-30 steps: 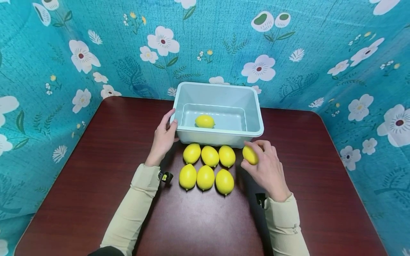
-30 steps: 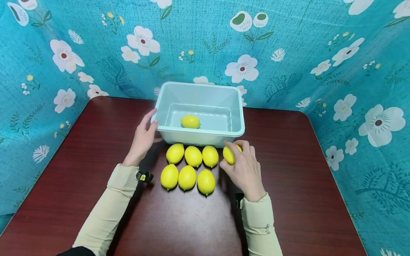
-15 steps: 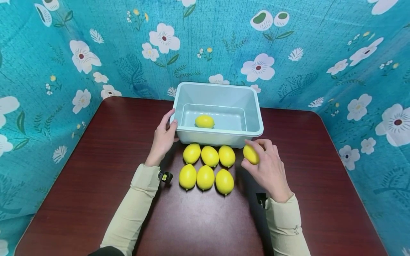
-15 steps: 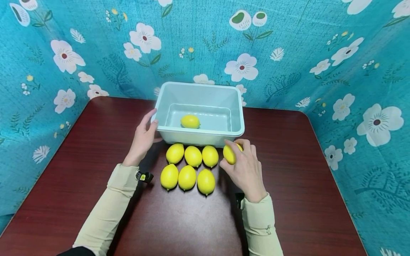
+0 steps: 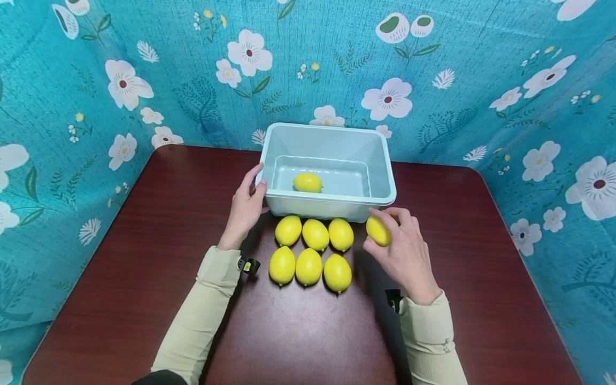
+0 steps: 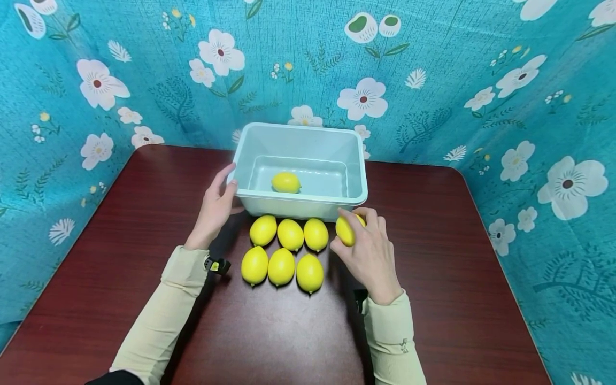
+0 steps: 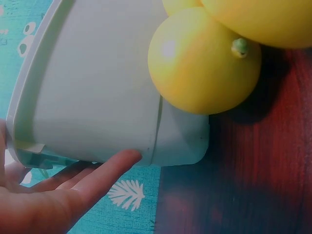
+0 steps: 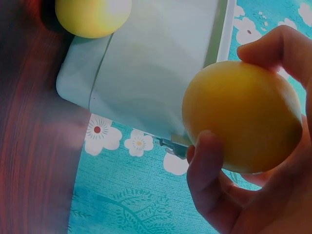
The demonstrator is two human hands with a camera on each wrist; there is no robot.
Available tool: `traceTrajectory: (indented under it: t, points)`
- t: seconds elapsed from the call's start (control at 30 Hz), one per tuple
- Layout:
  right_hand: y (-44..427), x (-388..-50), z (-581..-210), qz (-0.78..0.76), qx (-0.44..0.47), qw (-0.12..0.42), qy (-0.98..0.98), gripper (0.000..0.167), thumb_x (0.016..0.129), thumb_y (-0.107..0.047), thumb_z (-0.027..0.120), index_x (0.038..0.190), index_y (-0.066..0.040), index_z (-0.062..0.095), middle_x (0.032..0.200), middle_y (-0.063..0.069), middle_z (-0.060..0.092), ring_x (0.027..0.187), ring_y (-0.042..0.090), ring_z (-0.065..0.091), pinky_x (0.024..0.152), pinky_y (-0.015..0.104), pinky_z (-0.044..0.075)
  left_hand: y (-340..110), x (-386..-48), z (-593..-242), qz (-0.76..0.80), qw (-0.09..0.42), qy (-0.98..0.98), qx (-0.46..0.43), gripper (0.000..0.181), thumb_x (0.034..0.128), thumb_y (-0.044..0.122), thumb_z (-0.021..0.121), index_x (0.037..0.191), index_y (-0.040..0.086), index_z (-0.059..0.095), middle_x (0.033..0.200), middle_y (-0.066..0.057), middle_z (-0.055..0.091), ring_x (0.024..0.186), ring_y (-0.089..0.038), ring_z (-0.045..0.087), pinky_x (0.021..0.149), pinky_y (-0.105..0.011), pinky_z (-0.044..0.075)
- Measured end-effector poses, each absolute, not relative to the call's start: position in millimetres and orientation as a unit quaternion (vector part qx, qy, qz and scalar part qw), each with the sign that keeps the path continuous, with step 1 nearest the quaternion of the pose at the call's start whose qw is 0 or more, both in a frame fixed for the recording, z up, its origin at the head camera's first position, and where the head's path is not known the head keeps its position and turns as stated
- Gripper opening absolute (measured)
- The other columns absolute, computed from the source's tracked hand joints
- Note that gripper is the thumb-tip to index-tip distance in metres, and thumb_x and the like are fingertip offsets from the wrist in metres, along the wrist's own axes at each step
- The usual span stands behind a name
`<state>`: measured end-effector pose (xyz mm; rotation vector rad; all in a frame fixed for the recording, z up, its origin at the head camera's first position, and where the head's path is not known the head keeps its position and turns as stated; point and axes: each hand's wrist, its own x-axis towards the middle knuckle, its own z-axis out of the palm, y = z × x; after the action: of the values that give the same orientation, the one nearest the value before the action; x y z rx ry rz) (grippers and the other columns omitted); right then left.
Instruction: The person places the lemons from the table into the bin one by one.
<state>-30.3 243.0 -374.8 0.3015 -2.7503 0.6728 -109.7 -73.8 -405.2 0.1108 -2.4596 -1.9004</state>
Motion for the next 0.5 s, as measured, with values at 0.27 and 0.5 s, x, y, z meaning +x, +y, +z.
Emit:
traceTrajectory:
  t: [0.27, 0.5]
  points:
    - [241.6, -27.5, -374.0, 0.236, 0.108, 0.155, -0.953, 0.049, 0.079, -0.024, 0.069, 0.127, -0.018, 0.063, 0.119, 0.01, 0.051, 0.094, 0.026, 0.043, 0.052, 0.032, 0.038, -74.2, -109.7, -406.3, -0.617, 0.013, -0.786, 0.036, 0.046, 0.1017, 0.04, 0.043, 0.147, 0.043, 0.033, 0.154, -0.001, 0.038, 0.126, -0.027, 0.053, 0.085, -0.051, 0.055]
    - [240.4, -25.7, -370.8, 0.233, 0.105, 0.161, -0.953, 0.049, 0.078, -0.023, 0.069, 0.127, -0.019, 0.063, 0.12, 0.009, 0.051, 0.095, 0.027, 0.043, 0.051, 0.032, 0.037, -75.3, -108.7, -406.7, -0.613, 0.016, -0.789, 0.033, 0.046, 0.1017, 0.041, 0.042, 0.147, 0.044, 0.033, 0.153, 0.0, 0.039, 0.124, -0.027, 0.054, 0.084, -0.051, 0.056]
